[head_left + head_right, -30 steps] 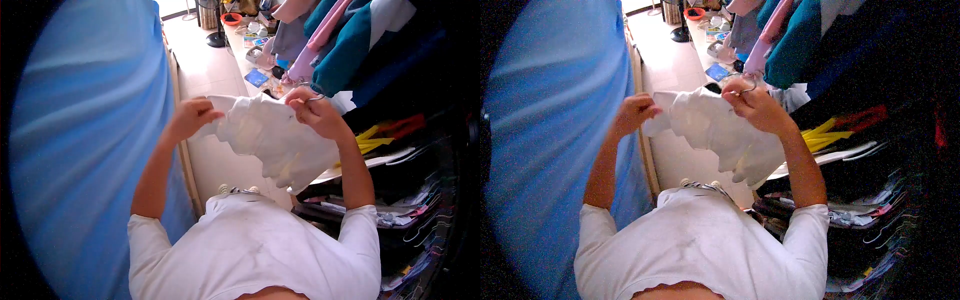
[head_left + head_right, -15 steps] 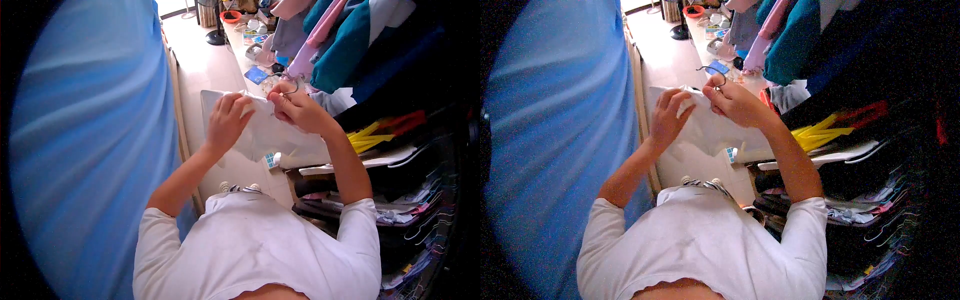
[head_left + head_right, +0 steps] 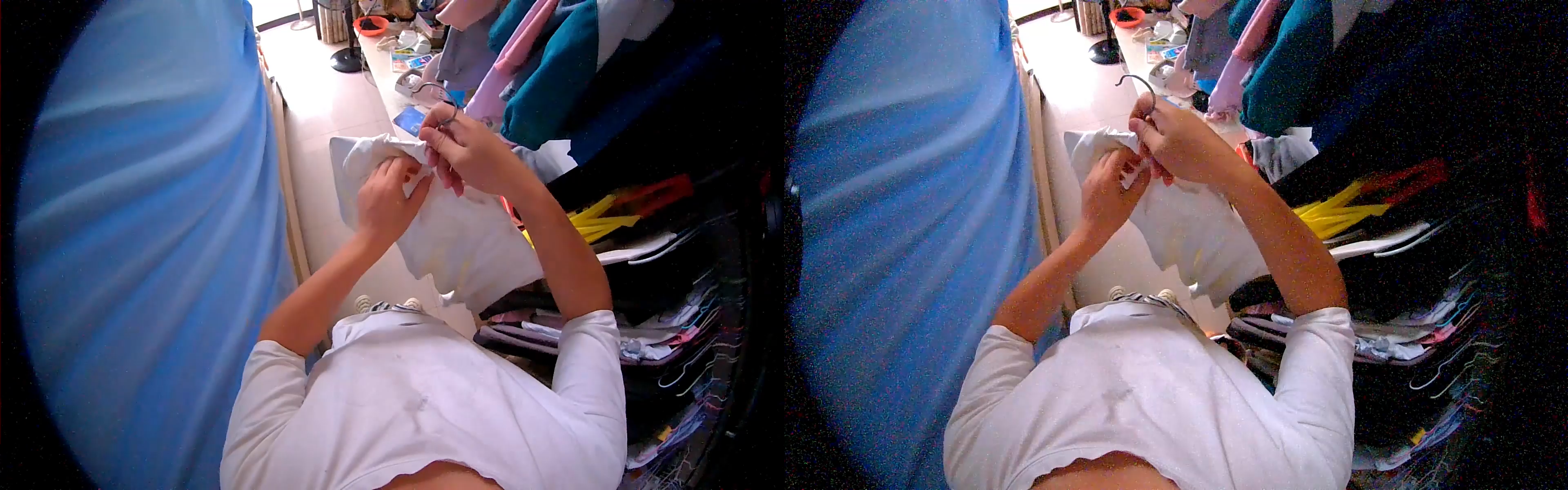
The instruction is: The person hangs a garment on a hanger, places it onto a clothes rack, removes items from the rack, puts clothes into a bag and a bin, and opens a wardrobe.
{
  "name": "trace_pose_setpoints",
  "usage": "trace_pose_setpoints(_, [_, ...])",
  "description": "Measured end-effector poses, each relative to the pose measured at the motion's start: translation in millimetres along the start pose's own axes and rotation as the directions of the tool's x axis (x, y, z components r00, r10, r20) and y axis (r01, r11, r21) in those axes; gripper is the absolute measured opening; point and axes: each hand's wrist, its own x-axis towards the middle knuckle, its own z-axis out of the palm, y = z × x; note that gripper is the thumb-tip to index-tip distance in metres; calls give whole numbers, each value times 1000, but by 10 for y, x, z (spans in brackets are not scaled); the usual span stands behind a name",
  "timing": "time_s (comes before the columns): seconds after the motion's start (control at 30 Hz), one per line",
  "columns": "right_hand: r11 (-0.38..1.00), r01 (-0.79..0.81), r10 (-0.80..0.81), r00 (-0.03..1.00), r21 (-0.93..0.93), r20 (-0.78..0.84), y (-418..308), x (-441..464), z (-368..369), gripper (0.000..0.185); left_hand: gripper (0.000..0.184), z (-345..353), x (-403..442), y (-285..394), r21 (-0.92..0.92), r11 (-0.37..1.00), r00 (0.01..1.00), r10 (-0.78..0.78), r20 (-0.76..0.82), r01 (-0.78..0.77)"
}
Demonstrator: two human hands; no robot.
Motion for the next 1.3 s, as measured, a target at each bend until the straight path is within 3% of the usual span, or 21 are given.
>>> trace_pose_setpoints(0.07, [999, -15, 14, 1000, 49, 1, 2, 6, 20, 12, 18, 19, 6, -40, -21, 1000, 1000, -7, -24, 7])
trace_pose_setpoints(0.17, [995, 10, -19, 996, -103, -82, 82, -3, -67, 12, 15, -12, 27, -102, -75, 995, 996, 62, -65, -66])
trace_pose_setpoints(0.23, [878, 181, -283, 943, -443, -176, 426, 22, -159, 14, 10, -201, 9, -71, -428, 880, 974, -226, 2, 205])
trace_pose_setpoints(0.27, [875, 169, -296, 928, -454, -226, 645, 56, -191, 15, 8, -373, 15, 14, -526, 806, 960, -261, 98, 273])
trace_pose_setpoints(0.3, [874, 167, -296, 928, -457, -226, 693, 57, -195, 15, 8, -440, -15, 125, -528, 804, 961, -260, 98, 272])
trace_pose_setpoints(0.37, [921, 190, -291, 916, -340, -276, 682, 66, -182, 15, 10, -497, -114, 291, -510, 838, 981, -170, 91, 193])
trace_pose_setpoints(0.4, [945, 214, -282, 916, -249, -285, 623, 58, -200, 15, 11, -491, -155, 307, -462, 854, 971, -198, 137, 239])
trace_pose_setpoints(0.43, [992, 29, -60, 964, -123, -258, 530, 24, -248, 14, 11, -443, -232, 252, -459, 855, 970, -200, 138, 242])
trace_pose_setpoints(0.5, [997, -69, 76, 976, 40, -204, 301, -46, -255, 14, 13, -309, -381, 103, -269, 927, 895, -129, 428, 262])
trace_pose_setpoints(0.57, [996, -62, 72, 983, 66, -170, 287, -65, -265, 13, 17, -287, -439, 54, -310, 897, 845, -116, 523, 315])
trace_pose_setpoints(0.63, [994, -57, 69, 988, 94, -136, 283, -84, -268, 12, 20, -210, -459, -144, -385, 851, 882, -170, 439, 356])
trace_pose_setpoints(0.77, [999, 42, -42, 993, 0, -113, 177, -135, -273, 10, 21, -444, -110, -431, -250, 924, 956, -262, 132, 288])
trace_pose_setpoints(0.8, [996, 74, -78, 991, -41, -107, 124, -168, -283, 9, 24, -486, -22, -526, -165, 978, 991, -131, -30, 124])
trace_pose_setpoints(0.9, [997, 54, -49, 995, 54, -93, 35, -264, -363, 12, 30, -658, 159, -598, 159, 986, 974, 86, -209, -53])
trace_pose_setpoints(0.93, [992, 126, -122, 973, 13, -194, 164, -213, -317, 12, 30, -662, 163, -642, 159, 986, 974, 84, -208, -51])
trace_pose_setpoints(0.97, [992, 126, -121, 974, 14, -194, 287, -201, -311, 12, 33, -648, 160, -706, 86, 996, 984, 27, -177, -12])
trace_pose_setpoints(1.03, [975, 148, -174, 973, -169, -153, 433, -184, -343, 6, 36, -617, 112, -865, 16, 1000, 989, -21, -148, 24])
trace_pose_setpoints(1.1, [976, 167, -186, 972, -137, -141, 400, -208, -337, 8, 44, -499, -94, -1065, -235, 908, 937, -327, 122, 348])
trace_pose_setpoints(1.17, [988, 149, -155, 956, -45, -249, 277, -222, -386, 9, 42, -346, -299, -1263, -311, 905, 955, -292, 42, 290])
trace_pose_setpoints(1.23, [988, 149, -154, 957, -39, -246, 179, -255, -469, 10, 33, -364, -417, -1474, -282, 726, 768, -517, 377, 627])
trace_pose_setpoints(1.3, [983, 185, -173, 948, 17, -268, 195, -268, -529, 11, 25, -501, -366, -1291, -360, 691, 777, -524, 348, 627])
